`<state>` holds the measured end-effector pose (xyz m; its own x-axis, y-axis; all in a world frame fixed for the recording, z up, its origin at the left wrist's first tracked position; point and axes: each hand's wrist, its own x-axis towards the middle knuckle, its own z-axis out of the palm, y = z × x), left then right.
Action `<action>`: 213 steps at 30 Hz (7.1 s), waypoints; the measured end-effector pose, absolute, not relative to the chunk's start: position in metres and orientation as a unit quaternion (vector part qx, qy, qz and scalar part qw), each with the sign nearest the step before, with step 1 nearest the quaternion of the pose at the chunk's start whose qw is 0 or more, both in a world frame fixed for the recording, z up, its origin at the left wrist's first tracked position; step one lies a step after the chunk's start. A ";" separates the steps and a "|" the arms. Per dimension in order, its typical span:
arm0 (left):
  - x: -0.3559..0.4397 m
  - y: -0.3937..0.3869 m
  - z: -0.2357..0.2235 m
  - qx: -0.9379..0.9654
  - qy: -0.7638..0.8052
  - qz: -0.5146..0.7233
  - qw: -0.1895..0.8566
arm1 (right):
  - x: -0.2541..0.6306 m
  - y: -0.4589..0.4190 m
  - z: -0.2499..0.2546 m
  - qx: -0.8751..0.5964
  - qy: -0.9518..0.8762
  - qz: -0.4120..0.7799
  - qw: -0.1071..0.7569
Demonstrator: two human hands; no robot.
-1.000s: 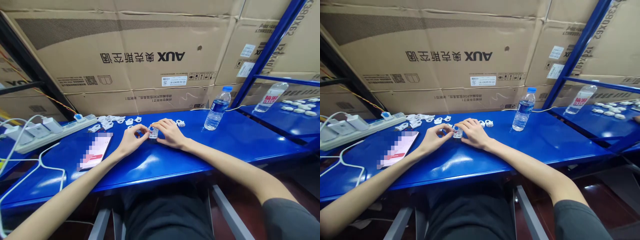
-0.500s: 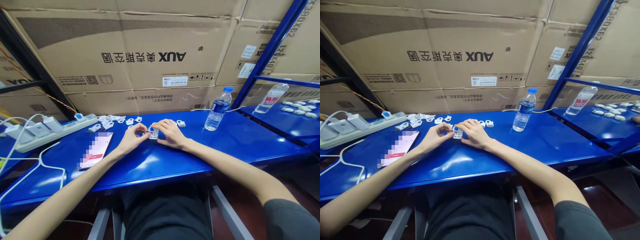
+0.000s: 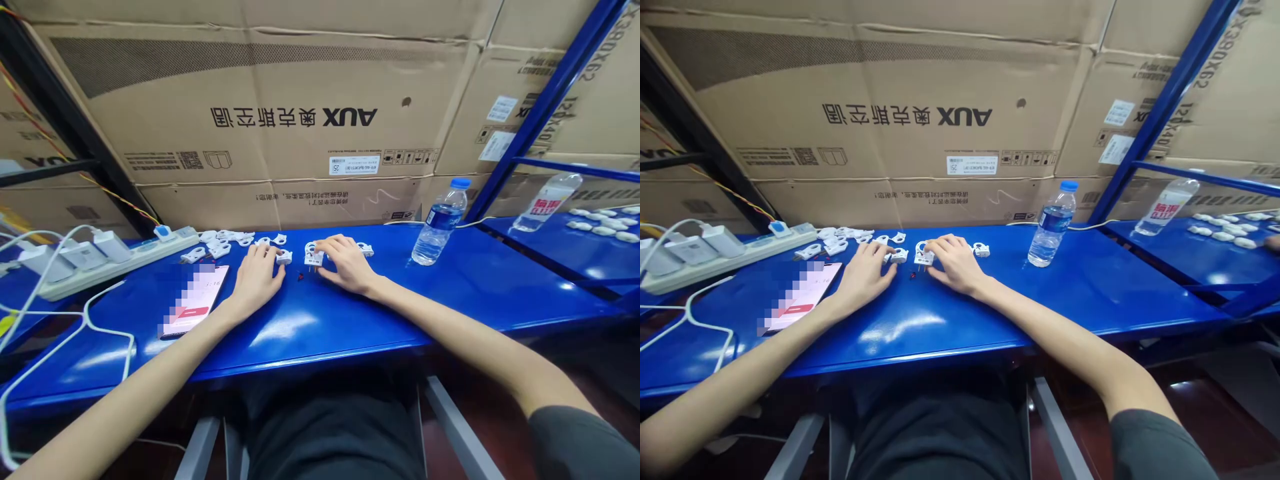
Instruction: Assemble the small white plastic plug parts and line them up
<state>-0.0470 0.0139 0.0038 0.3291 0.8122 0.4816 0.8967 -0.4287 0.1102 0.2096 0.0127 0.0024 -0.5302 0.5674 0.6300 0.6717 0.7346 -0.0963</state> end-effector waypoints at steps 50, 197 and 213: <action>-0.045 0.011 0.005 -0.806 -0.535 -0.238 0.086 | 0.170 0.046 -0.013 -0.459 -0.845 -0.025 0.273; -0.032 0.003 0.011 -0.835 -0.375 -0.400 0.043 | 0.197 0.000 0.011 -0.399 -0.867 -0.015 0.298; -0.054 0.010 0.016 -0.774 -0.574 -0.125 0.237 | 0.199 0.009 0.009 -0.420 -0.858 -0.035 0.292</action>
<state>-0.0541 0.0099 0.0156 0.3110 0.8287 0.4654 0.9472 -0.2297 -0.2238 0.1993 0.0094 0.0094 -0.4764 0.7002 0.5318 0.7414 0.6450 -0.1851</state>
